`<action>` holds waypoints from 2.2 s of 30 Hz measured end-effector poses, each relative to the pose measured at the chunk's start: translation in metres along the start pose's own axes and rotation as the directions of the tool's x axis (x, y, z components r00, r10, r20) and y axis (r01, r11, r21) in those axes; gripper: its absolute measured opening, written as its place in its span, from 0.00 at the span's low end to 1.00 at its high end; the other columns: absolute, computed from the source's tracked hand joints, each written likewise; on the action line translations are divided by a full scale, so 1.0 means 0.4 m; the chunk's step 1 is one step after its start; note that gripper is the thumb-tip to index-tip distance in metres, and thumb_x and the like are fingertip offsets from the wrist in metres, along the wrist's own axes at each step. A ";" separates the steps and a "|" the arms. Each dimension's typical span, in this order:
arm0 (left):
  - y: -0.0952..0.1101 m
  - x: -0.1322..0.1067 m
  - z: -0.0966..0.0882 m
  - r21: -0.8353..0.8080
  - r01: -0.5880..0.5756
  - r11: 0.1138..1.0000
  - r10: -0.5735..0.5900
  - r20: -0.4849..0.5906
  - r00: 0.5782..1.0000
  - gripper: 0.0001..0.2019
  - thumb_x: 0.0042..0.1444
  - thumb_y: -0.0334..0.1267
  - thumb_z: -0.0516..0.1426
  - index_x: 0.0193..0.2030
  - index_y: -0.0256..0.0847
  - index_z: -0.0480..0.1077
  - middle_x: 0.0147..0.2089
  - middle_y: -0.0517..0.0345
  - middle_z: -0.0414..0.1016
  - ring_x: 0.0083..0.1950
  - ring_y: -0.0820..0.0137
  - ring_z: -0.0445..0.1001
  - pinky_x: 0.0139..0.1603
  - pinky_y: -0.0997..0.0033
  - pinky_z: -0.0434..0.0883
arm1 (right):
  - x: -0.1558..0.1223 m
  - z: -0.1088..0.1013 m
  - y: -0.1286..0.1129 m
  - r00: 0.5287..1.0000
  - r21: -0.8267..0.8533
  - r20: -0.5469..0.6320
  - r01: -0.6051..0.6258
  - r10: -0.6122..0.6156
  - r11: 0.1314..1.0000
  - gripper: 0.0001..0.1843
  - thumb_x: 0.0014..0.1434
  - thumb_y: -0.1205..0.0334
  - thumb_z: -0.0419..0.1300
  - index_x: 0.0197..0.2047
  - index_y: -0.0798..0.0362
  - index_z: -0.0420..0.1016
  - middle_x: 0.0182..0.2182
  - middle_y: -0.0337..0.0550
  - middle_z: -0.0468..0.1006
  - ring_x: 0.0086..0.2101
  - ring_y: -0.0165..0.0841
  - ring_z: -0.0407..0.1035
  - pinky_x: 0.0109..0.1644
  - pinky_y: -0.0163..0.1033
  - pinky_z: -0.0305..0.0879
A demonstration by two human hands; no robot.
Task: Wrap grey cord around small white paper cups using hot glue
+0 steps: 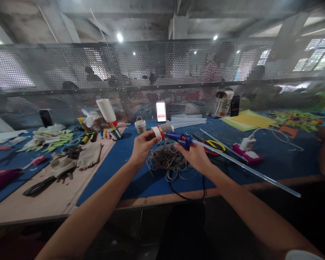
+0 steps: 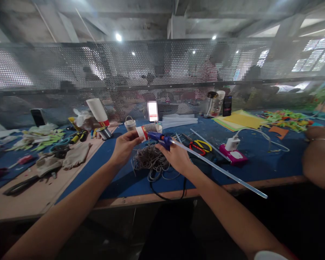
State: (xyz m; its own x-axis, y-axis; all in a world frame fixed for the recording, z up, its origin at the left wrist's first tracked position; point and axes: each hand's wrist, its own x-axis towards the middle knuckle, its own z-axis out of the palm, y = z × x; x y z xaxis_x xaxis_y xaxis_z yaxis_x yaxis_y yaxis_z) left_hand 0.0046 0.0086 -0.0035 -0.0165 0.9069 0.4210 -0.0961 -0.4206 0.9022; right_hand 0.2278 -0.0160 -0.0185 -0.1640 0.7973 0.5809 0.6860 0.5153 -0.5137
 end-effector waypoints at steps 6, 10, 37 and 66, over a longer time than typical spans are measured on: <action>-0.002 -0.001 -0.002 0.001 -0.018 1.000 0.018 0.002 1.000 0.19 0.47 0.40 0.70 0.46 0.37 0.80 0.45 0.50 0.82 0.45 0.64 0.78 0.52 0.63 0.72 | 0.000 -0.003 -0.003 1.000 -0.004 0.014 -0.011 0.011 1.000 0.27 0.65 0.38 0.53 0.47 0.53 0.78 0.31 0.46 0.80 0.37 0.43 0.75 0.41 0.42 0.66; -0.001 0.000 -0.002 0.012 -0.010 1.000 0.010 -0.002 1.000 0.20 0.47 0.41 0.69 0.47 0.37 0.80 0.45 0.49 0.82 0.45 0.64 0.78 0.51 0.62 0.72 | 0.000 -0.002 0.000 1.000 -0.014 -0.001 -0.005 0.005 1.000 0.25 0.65 0.39 0.54 0.46 0.52 0.78 0.32 0.46 0.80 0.38 0.44 0.75 0.40 0.42 0.66; 0.006 0.003 -0.001 -0.046 0.010 0.999 -0.011 -0.025 1.000 0.19 0.47 0.39 0.69 0.47 0.37 0.80 0.45 0.49 0.82 0.42 0.66 0.77 0.48 0.64 0.72 | -0.005 0.001 0.005 0.999 -0.055 0.038 0.000 0.002 0.998 0.25 0.65 0.38 0.53 0.42 0.51 0.79 0.29 0.46 0.80 0.38 0.44 0.75 0.41 0.42 0.66; 0.005 0.006 -0.005 -0.096 0.032 0.995 -0.034 -0.024 0.999 0.19 0.46 0.39 0.70 0.46 0.37 0.80 0.44 0.50 0.82 0.41 0.67 0.77 0.47 0.65 0.72 | -0.007 0.003 0.011 0.999 -0.060 0.043 -0.003 0.006 0.998 0.26 0.64 0.37 0.54 0.42 0.51 0.79 0.30 0.46 0.80 0.36 0.43 0.76 0.39 0.42 0.66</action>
State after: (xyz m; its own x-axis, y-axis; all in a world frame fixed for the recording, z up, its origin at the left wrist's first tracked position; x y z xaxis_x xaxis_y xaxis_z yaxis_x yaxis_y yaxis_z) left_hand 0.0022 0.0097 -0.0008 -0.0366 0.9212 0.3874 -0.1922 -0.3869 0.9019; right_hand 0.2305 -0.0157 -0.0230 -0.1901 0.8129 0.5505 0.7278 0.4930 -0.4767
